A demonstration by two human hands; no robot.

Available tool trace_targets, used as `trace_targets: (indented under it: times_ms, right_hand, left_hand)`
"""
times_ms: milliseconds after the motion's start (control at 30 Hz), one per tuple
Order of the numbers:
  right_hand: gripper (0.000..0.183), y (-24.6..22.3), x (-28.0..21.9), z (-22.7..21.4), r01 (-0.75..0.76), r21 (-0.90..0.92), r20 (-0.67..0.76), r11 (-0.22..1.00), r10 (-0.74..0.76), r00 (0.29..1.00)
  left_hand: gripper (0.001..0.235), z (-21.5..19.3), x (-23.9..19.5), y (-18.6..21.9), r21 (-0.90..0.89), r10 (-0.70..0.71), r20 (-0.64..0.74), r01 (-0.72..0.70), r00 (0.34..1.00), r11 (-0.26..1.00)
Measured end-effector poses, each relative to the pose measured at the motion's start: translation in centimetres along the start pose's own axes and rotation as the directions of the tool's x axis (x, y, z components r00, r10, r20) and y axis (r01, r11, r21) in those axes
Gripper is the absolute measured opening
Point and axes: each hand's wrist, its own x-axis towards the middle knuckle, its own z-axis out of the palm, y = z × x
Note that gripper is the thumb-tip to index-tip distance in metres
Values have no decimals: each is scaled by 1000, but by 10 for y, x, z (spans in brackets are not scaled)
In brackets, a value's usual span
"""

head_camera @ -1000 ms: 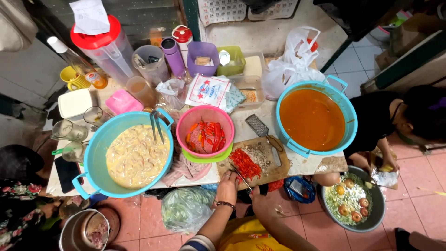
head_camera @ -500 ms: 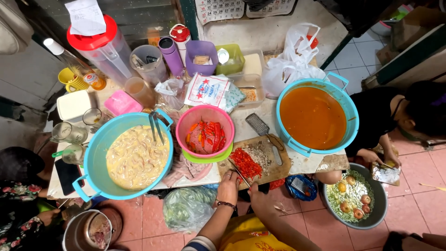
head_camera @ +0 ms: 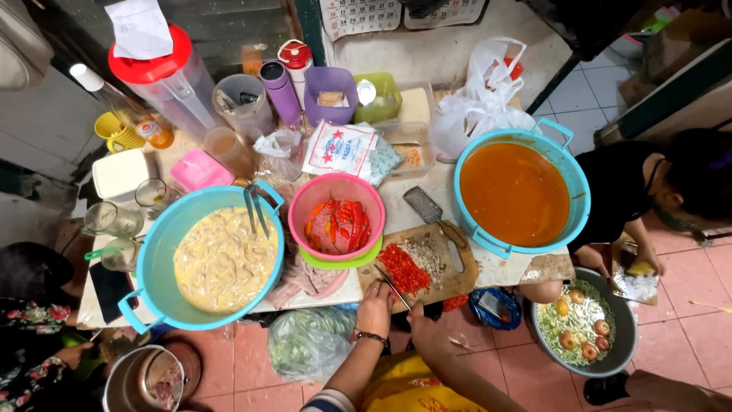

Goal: Chopping red chili peppers on a wooden cutting board in a kitchen setting.

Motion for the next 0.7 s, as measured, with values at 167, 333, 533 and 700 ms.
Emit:
trace_targets:
  times_ms: [167,333,533,700]
  right_hand:
    - [51,-18,-1,-47,-33,134,50,990,26,998]
    - [30,5,-25,-24,65,40,-41,997,-64,997]
    - [49,-18,-11,-24,-8,-502,-432,865,-242,869]
    - [40,-31,-25,-84,-23,168,109,986,5,994]
  left_hand:
    - [27,2,-2,-2,2,-21,24,21,999,1000]
    - [23,0,-2,2,28,-36,4,36,999,999]
    - [28,14,-6,-8,47,-40,5,39,999,998]
    - [29,6,-8,-1,5,-51,0,51,999,999]
